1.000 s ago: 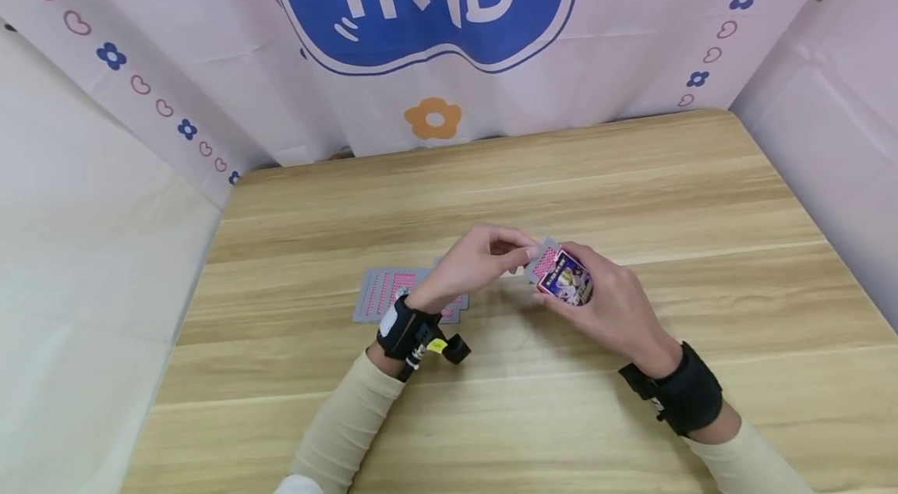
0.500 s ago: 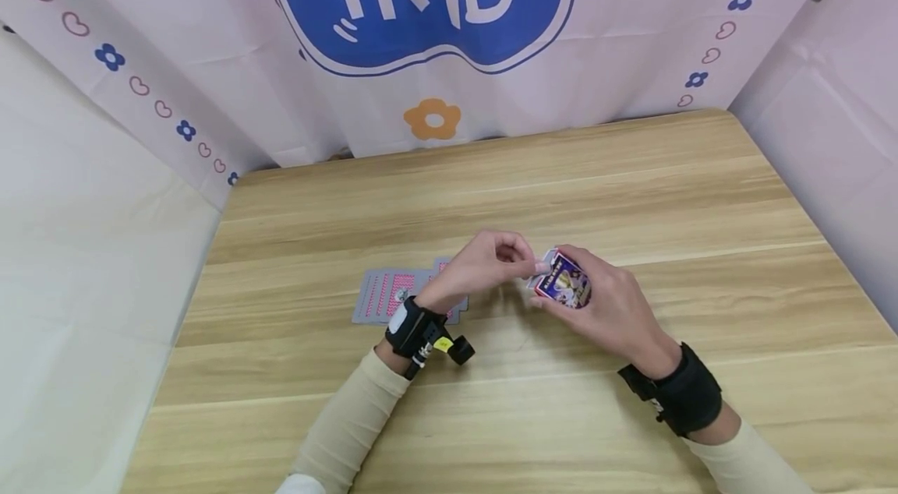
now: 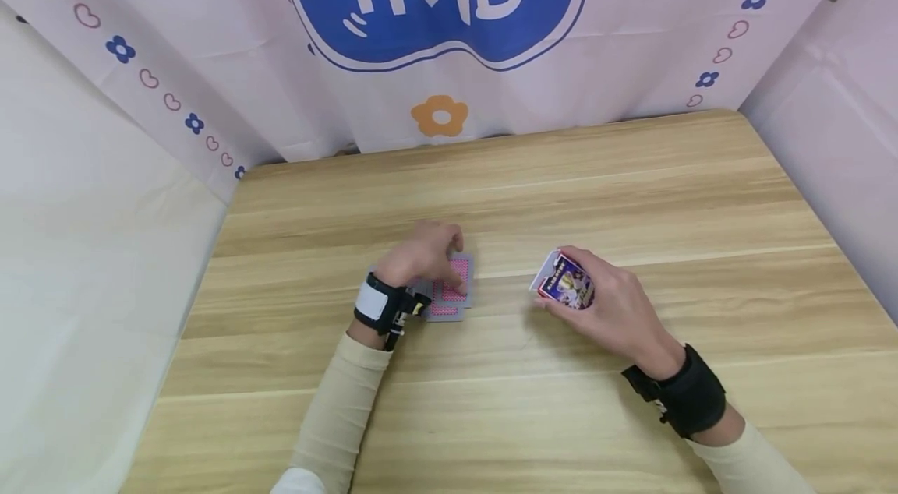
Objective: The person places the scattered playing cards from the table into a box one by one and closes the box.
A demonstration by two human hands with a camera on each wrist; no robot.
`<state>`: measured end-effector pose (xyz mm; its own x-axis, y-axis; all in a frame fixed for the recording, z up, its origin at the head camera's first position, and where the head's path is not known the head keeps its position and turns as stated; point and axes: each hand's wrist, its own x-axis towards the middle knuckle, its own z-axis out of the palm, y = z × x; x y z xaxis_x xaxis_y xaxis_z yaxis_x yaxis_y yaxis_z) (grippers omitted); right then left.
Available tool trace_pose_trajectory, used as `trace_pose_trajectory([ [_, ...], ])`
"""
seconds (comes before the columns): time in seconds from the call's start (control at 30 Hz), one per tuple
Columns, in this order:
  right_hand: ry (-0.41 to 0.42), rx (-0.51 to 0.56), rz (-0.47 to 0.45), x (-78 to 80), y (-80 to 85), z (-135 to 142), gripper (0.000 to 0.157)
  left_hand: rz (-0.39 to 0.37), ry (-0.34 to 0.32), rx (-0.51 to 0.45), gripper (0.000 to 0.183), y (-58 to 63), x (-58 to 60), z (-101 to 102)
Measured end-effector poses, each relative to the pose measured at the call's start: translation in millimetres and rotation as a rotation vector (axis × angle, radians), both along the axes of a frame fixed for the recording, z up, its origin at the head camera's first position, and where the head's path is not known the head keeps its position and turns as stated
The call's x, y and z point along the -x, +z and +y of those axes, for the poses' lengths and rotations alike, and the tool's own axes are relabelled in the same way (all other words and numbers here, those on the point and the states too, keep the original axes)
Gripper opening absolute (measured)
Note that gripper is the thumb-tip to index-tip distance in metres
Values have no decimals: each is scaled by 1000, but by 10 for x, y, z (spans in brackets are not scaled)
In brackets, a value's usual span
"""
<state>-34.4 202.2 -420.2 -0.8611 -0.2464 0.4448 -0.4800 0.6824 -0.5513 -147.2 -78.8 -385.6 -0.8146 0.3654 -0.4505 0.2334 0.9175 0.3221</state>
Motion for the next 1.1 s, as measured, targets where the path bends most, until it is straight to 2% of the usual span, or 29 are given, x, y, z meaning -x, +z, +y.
trace_pose_trajectory([
  [0.07,3,-2,-2,-4,-7,2,74,-32,27,22,57,-28,26,-40],
  [0.17,5,-5,-4,-7,-12,6,75,-44,28,29,54,-56,44,-50],
  [0.37,1,-11,-12,-5,-8,7,75,79,-45,9,41,-48,58,15],
  [0.47,-3,-16,-26,-2,-5,6,75,99,-75,-82,31,28,29,46],
  [0.6,-6,-25,-42,3,2,7,75,92,-97,-271,24,190,-62,134],
  [0.77,5,-25,-36,5,5,17,75,95,-78,-488,45,357,-223,309],
  [0.8,9,-23,-34,4,6,19,75,87,-79,-527,45,372,-250,337],
  [0.93,21,-19,-38,1,10,25,73,53,-110,-630,26,379,-315,431],
  [1.1,25,-17,-38,-3,4,27,73,47,-121,-679,24,331,-359,504],
])
